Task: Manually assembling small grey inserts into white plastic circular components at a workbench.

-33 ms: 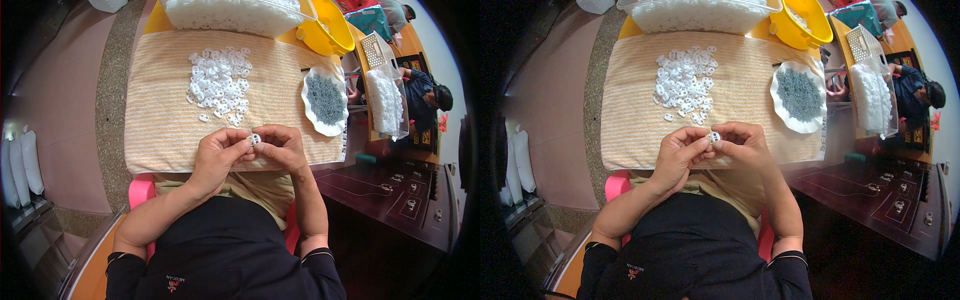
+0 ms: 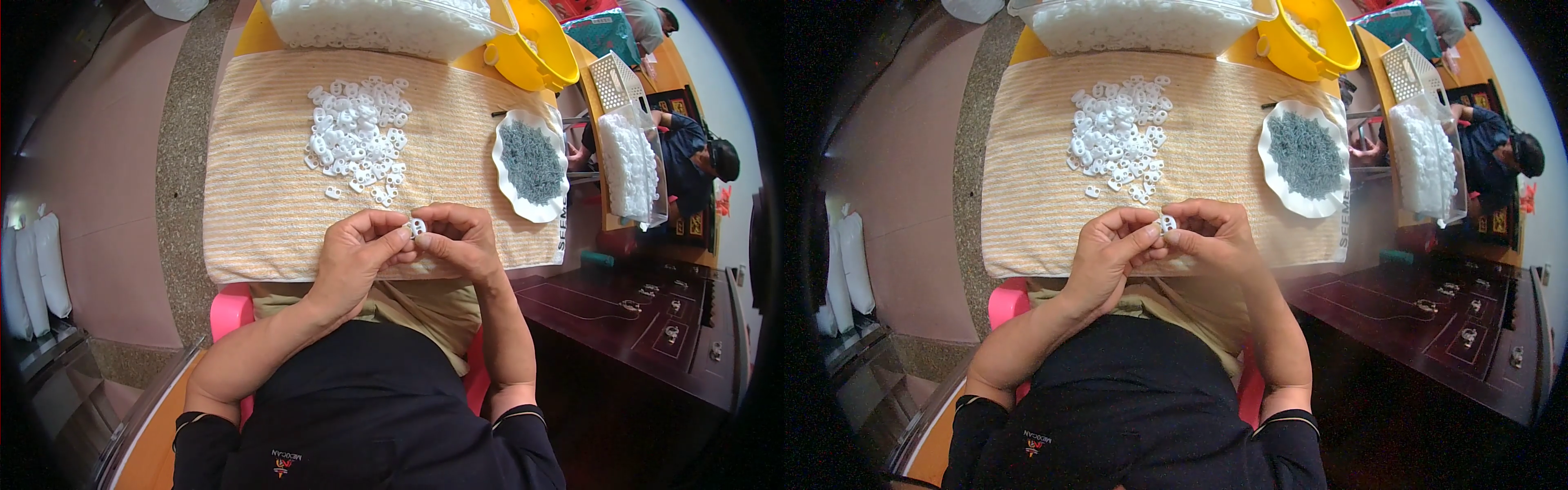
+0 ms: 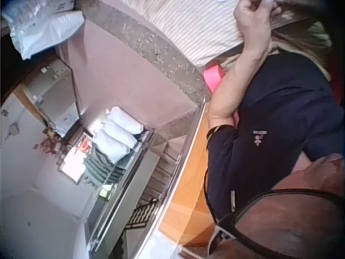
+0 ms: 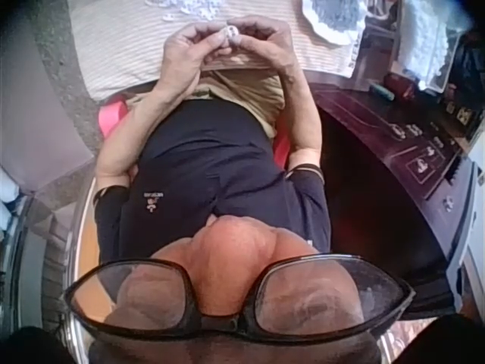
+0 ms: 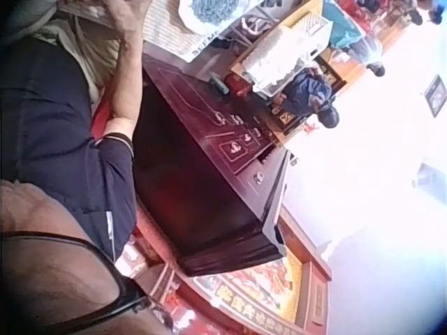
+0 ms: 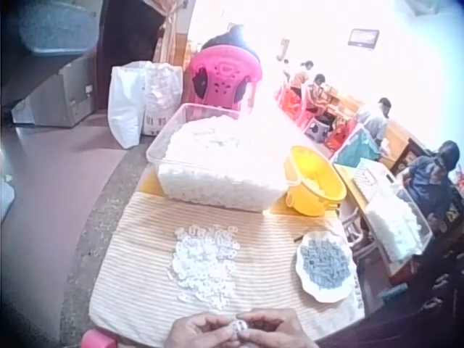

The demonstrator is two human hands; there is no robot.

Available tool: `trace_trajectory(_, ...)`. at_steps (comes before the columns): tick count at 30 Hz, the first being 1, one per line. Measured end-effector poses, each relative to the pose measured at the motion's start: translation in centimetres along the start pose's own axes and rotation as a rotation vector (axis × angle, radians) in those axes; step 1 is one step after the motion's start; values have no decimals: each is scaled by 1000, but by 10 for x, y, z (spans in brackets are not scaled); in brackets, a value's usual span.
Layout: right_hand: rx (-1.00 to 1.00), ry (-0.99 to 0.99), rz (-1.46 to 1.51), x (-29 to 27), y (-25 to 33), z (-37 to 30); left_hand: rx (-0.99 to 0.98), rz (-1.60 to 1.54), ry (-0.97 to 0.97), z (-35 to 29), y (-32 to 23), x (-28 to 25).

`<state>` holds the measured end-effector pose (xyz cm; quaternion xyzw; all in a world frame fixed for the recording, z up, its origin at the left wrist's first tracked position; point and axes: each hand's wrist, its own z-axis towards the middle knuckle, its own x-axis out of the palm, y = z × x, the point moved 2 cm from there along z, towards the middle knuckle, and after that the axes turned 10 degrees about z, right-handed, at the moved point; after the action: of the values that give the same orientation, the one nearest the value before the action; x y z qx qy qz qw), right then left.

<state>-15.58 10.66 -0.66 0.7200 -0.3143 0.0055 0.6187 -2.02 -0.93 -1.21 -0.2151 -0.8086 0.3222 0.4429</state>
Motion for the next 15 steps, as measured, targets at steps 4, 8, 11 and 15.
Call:
trace_trajectory(4,2,-10,17,2,1,-1,-7,0,-2,-1,0,1)
trace_trajectory(8,16,-9,17,3,3,-1,-19,-11,-4,-1,-1,0)
trace_trajectory(11,18,-11,40,4,3,-1,-24,-44,16,-1,0,0)
trace_trajectory(15,26,2,122,5,4,-2,-41,-84,51,0,0,-1)
